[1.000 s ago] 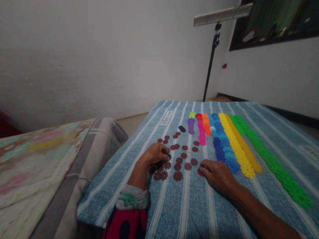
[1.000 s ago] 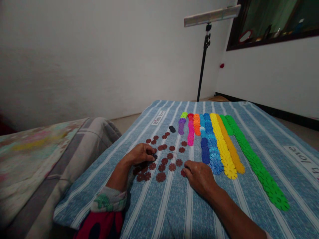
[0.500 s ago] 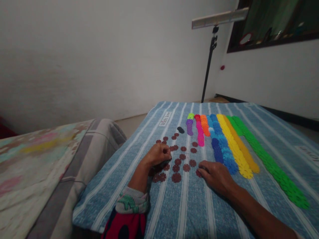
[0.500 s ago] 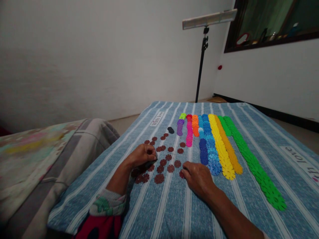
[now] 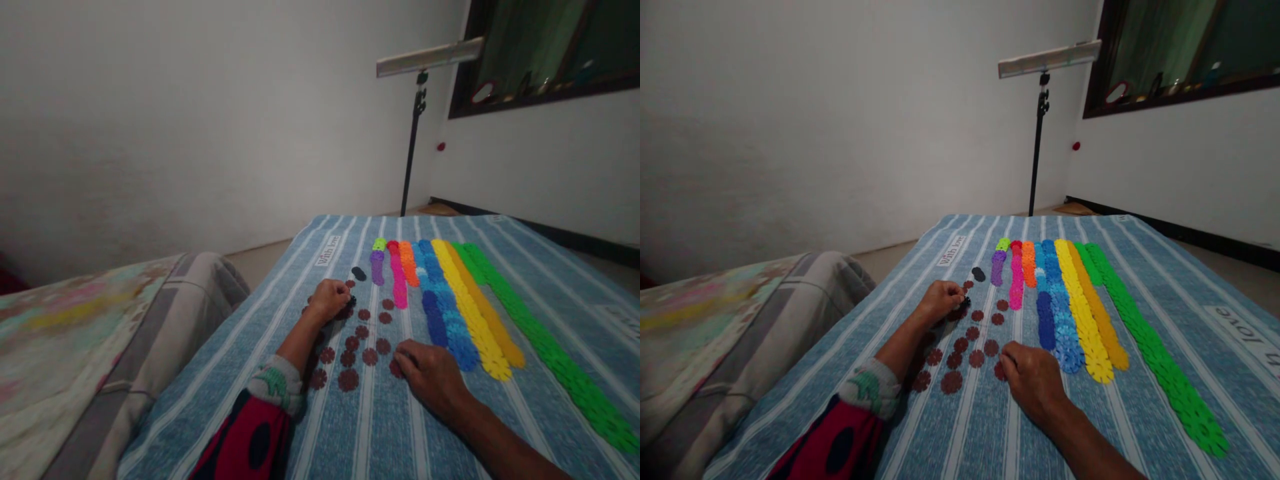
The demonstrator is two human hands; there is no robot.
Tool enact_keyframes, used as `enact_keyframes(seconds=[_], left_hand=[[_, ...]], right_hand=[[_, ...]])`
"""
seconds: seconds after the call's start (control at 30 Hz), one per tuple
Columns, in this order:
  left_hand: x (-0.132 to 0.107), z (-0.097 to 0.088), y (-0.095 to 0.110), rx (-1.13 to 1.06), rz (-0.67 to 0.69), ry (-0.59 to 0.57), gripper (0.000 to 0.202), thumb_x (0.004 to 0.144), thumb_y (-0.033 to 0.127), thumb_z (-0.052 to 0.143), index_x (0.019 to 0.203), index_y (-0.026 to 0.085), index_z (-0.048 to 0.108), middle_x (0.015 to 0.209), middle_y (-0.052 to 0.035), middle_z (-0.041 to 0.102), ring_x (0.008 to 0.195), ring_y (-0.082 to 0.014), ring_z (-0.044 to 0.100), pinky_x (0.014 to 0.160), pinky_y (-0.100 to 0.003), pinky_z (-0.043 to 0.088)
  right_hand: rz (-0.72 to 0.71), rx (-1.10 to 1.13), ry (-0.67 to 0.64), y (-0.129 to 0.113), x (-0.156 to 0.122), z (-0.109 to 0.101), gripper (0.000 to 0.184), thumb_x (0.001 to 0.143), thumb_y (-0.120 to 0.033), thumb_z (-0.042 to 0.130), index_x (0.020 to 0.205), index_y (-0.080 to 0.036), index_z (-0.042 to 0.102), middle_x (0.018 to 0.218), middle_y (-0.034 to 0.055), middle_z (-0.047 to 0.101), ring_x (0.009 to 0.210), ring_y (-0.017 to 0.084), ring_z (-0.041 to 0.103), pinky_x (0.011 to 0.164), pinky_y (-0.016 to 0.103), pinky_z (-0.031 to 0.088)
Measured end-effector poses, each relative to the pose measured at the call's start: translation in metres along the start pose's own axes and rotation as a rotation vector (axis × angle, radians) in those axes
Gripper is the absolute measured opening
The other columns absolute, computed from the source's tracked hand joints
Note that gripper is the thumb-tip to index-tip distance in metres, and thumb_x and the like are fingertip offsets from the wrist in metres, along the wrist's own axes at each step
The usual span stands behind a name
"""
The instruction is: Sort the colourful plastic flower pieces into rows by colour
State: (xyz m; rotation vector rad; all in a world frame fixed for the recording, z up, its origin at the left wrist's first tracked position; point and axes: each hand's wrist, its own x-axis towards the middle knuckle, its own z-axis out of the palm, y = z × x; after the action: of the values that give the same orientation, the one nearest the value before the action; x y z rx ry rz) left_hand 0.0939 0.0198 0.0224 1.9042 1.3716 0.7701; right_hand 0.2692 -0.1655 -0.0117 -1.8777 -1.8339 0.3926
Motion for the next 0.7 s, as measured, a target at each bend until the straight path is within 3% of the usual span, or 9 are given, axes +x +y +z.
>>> enact_keyframes(seconds=[0.2, 0.33, 0.6, 0.7], left_hand=[[0.049, 0.023, 0.02, 0.234, 0.003, 0.082, 0.014, 0.066, 0.009, 0.061, 0.06, 0.017, 0.071, 0.056, -0.0008, 0.064, 0.061, -0.0144, 0.058, 0.062, -0.024, 0.041], [0.067, 0.033, 0.028, 0.269, 0.001, 0.115, 0.016, 0.068, 0.009, 0.061, 0.06, 0.018, 0.071, 0.057, -0.0029, 0.065, 0.065, -0.0171, 0.061, 0.065, -0.025, 0.042], [0.065, 0.028, 0.026, 0.362, 0.047, 0.149, 0.017, 0.068, 0.01, 0.061, 0.069, 0.018, 0.075, 0.074, -0.0071, 0.072, 0.078, -0.0214, 0.064, 0.07, -0.028, 0.043], [0.052, 0.028, 0.027, 0.383, 0.123, 0.043, 0.017, 0.068, 0.011, 0.062, 0.072, 0.018, 0.077, 0.072, -0.0057, 0.072, 0.073, -0.0196, 0.064, 0.068, -0.027, 0.043]], right_hand=[[-0.016, 0.023, -0.006, 0.002, 0.001, 0.003, 0.031, 0.091, -0.026, 0.041, 0.07, -0.022, 0.063, 0.073, 0.0006, 0.072, 0.069, 0.015, 0.065, 0.065, 0.025, 0.036], [-0.016, 0.04, -0.01, 0.003, 0.002, 0.004, 0.031, 0.092, -0.026, 0.041, 0.07, -0.023, 0.063, 0.072, 0.0001, 0.071, 0.068, 0.015, 0.065, 0.064, 0.025, 0.035], [0.007, 0.04, -0.007, 0.002, 0.002, 0.004, 0.027, 0.091, -0.025, 0.044, 0.074, -0.023, 0.065, 0.075, -0.0001, 0.073, 0.071, 0.015, 0.066, 0.065, 0.025, 0.035], [0.022, 0.04, -0.022, 0.0, 0.003, 0.002, 0.029, 0.092, -0.025, 0.043, 0.074, -0.022, 0.066, 0.077, 0.0003, 0.073, 0.072, 0.015, 0.067, 0.065, 0.025, 0.035]])
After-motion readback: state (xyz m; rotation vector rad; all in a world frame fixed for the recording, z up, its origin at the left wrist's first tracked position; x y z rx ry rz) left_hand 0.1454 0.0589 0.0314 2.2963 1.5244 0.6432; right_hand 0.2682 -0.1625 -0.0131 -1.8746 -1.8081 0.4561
